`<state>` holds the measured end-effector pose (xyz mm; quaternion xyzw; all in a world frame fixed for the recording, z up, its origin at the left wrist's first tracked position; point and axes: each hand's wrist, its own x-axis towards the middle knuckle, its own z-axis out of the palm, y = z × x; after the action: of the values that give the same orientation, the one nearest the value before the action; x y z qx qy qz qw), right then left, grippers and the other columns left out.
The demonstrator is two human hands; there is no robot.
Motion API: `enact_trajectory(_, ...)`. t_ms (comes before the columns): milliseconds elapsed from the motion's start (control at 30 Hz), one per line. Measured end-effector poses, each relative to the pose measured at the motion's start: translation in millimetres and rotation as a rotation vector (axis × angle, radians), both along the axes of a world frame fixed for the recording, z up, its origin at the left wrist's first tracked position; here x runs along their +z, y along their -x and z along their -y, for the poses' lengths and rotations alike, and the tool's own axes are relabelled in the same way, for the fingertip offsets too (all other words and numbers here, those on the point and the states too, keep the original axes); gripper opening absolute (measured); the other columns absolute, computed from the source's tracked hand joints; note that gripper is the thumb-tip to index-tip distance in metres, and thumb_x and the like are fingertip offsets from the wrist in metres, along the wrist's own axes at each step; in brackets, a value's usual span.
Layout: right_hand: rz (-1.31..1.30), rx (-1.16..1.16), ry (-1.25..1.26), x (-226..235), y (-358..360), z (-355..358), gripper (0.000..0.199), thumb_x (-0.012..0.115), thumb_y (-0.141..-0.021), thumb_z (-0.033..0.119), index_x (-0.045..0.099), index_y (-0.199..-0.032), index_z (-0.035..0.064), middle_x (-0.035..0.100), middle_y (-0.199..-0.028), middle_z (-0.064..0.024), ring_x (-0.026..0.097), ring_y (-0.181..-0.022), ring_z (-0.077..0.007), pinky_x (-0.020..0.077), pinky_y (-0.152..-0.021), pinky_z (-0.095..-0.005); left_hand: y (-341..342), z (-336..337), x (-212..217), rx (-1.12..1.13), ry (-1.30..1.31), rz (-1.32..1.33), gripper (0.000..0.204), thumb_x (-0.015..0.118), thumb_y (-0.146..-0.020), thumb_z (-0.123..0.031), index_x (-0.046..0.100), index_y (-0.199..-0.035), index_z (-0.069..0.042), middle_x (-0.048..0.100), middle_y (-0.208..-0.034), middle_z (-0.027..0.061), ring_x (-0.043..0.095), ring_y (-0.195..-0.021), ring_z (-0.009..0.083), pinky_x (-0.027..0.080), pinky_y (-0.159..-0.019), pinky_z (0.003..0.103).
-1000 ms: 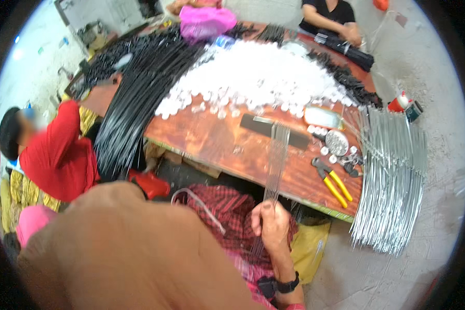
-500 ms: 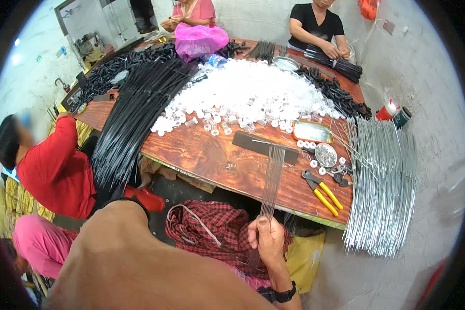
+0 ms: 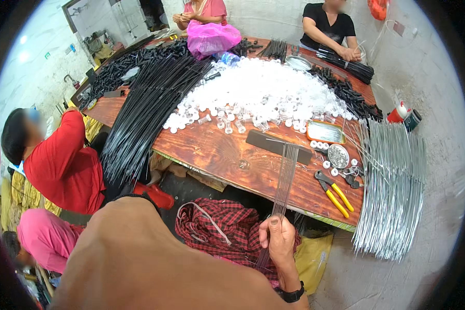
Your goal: The worker is assembling umbrella ribs by sliding on plastic tips and using pliers to secure the components.
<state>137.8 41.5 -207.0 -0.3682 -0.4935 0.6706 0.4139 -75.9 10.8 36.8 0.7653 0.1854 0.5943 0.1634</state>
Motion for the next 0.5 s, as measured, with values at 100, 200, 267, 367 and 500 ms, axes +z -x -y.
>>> enact_trajectory(100, 0.014, -0.002, 0.035, 5, 1, 1, 0.046, 0.048, -0.102, 0.044, 0.056, -0.086, 0.0015, 0.055, -0.062, -0.0058, 0.048, -0.049, -0.0095, 0.0390, -0.046, -0.0225, 3, -2, 5, 0.020, -0.030, -0.017, 0.027, 0.061, -0.091, -0.009, 0.056, -0.116, -0.018, 0.057, -0.105, 0.0067, 0.057, -0.091, 0.0199, 0.052, -0.072, 0.031)
enact_trajectory(200, 0.025, 0.014, -0.015, 53, 21, 2, 0.046, 0.048, -0.102, 0.044, 0.055, -0.086, 0.0015, 0.055, -0.062, -0.0060, 0.048, -0.049, -0.0098, 0.0388, -0.045, -0.0227, 6, 2, 10, 0.069, -0.049, -0.046, 0.028, 0.061, -0.091, -0.009, 0.056, -0.117, -0.019, 0.057, -0.106, 0.0066, 0.057, -0.092, 0.0201, 0.052, -0.073, 0.031)
enact_trajectory(267, -0.011, 0.072, 0.020, -6, 15, -5, 0.045, 0.049, -0.102, 0.043, 0.056, -0.086, 0.0015, 0.054, -0.061, -0.0060, 0.047, -0.048, -0.0099, 0.0384, -0.045, -0.0230, 6, 12, 8, 0.172, -0.038, -0.091, 0.029, 0.061, -0.091, -0.010, 0.056, -0.118, -0.019, 0.058, -0.107, 0.0065, 0.057, -0.093, 0.0202, 0.052, -0.074, 0.031)
enact_trajectory(367, 0.075, -0.013, 0.026, 0, -3, -3, 0.045, 0.047, -0.102, 0.042, 0.056, -0.085, 0.0021, 0.053, -0.061, -0.0051, 0.046, -0.047, -0.0090, 0.0369, -0.044, -0.0228, 1, -3, 14, 0.069, -0.033, -0.057, 0.031, 0.061, -0.091, -0.010, 0.056, -0.119, -0.020, 0.058, -0.108, 0.0063, 0.057, -0.094, 0.0204, 0.053, -0.075, 0.031)
enact_trajectory(500, -0.024, 0.078, -0.013, -3, 10, -7, 0.042, 0.046, -0.104, 0.039, 0.056, -0.086, 0.0024, 0.054, -0.062, -0.0040, 0.046, -0.049, -0.0081, 0.0377, -0.046, -0.0216, 34, 33, 35, 0.153, -0.021, -0.070, 0.032, 0.062, -0.091, -0.010, 0.056, -0.121, -0.021, 0.058, -0.110, 0.0061, 0.058, -0.096, 0.0207, 0.053, -0.076, 0.032)
